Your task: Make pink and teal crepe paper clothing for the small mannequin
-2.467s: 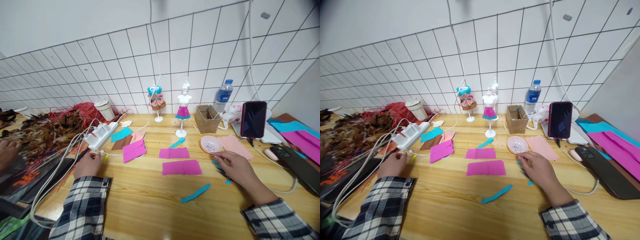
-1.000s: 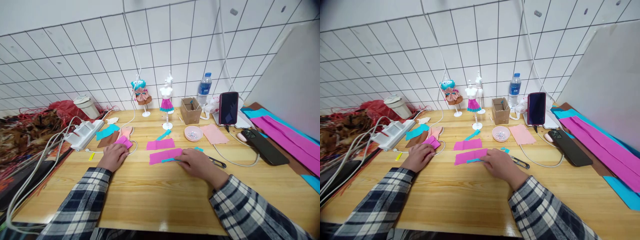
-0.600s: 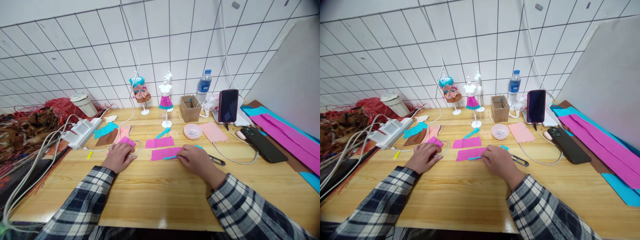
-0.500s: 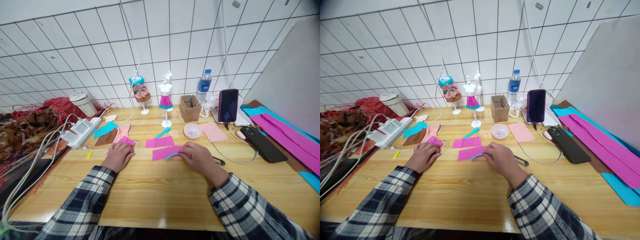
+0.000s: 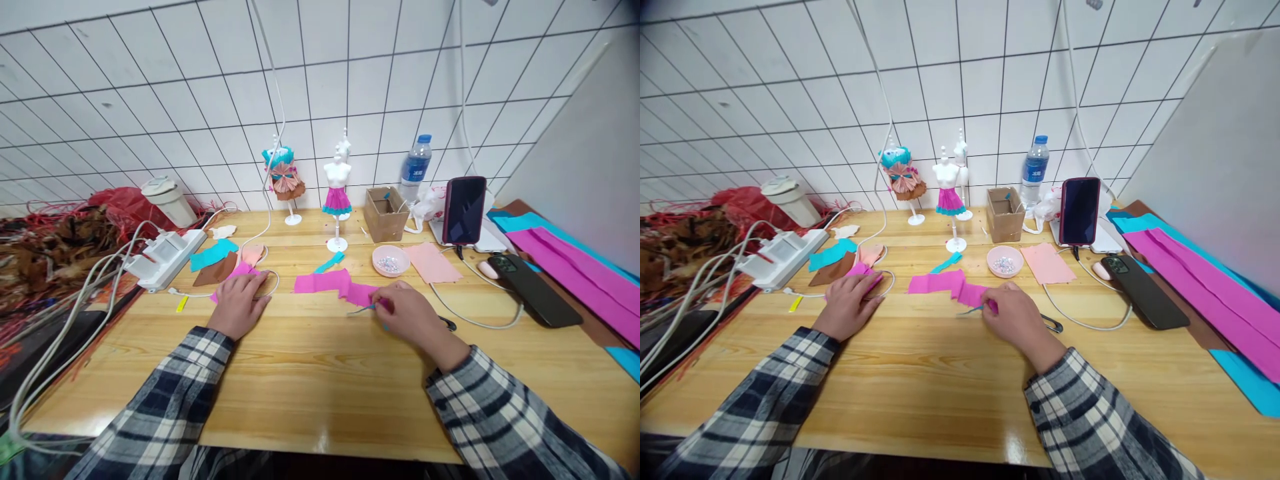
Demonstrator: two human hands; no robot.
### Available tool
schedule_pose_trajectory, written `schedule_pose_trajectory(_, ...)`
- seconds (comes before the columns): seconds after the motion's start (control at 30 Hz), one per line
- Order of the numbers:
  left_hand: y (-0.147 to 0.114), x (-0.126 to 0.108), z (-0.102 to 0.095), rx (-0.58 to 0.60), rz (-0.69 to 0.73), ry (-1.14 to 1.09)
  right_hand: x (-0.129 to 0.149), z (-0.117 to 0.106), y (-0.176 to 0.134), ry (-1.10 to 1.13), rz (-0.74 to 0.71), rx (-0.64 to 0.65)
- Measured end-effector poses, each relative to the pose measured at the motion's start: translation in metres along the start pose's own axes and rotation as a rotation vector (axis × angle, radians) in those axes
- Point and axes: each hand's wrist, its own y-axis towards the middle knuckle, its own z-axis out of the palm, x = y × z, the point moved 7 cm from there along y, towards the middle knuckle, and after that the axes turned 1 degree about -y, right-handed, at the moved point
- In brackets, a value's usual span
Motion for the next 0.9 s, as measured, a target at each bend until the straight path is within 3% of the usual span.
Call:
schedule_pose_trajectory(0.07, -0.001, -0.027, -0.006, -0.027, 0.118, 0.015, 0.001, 0.001, 0.000, 0.012, -0.044, 0.030)
schedule_pose_trajectory(0.17, -0.003, -0.095, 0.002, 0.084, 0.472, -0.142, 0.008, 0.003, -0.001, 0.026, -0.157, 0.079)
schedule_pose_trajectory(0.23, 0.004, -0.128, 0.009, 0.118, 0.519, -0.198, 0.010, 0.003, -0.002, 0.048, -0.205, 0.094)
schedule_pose_trajectory(0.33, 0.014, -0.155, 0.025, 0.201, 0.567, -0.217, 0.004, 0.001, -0.002, 0.098, -0.219, 0.106)
schedule_pose_trajectory(0.43, 0.016, -0.159, 0.033, 0.292, 0.604, -0.220, -0.007, -0.009, -0.002, 0.215, -0.199, 0.062)
schedule_pose_trajectory(0.5, 0.015, -0.156, 0.033, 0.304, 0.610, -0.227, -0.012, -0.013, -0.003, 0.408, -0.153, 0.064)
schedule_pose_trajectory(0.57, 0.013, -0.155, 0.030, 0.301, 0.624, -0.246, -0.006, -0.005, -0.007, 0.669, -0.125, 0.214)
schedule_pose_trajectory(0.63, 0.012, -0.156, 0.029, 0.291, 0.628, -0.281, 0.016, 0.011, -0.016, 0.821, -0.148, 0.460)
schedule_pose_trajectory(0.7, 0.014, -0.154, 0.030, 0.280, 0.611, -0.347, 0.037, 0.024, -0.024, 0.725, -0.187, 0.580)
schedule_pose_trajectory(0.9, 0.023, -0.138, 0.036, 0.259, 0.546, -0.523, 0.059, 0.026, -0.022, 0.202, -0.222, 0.303)
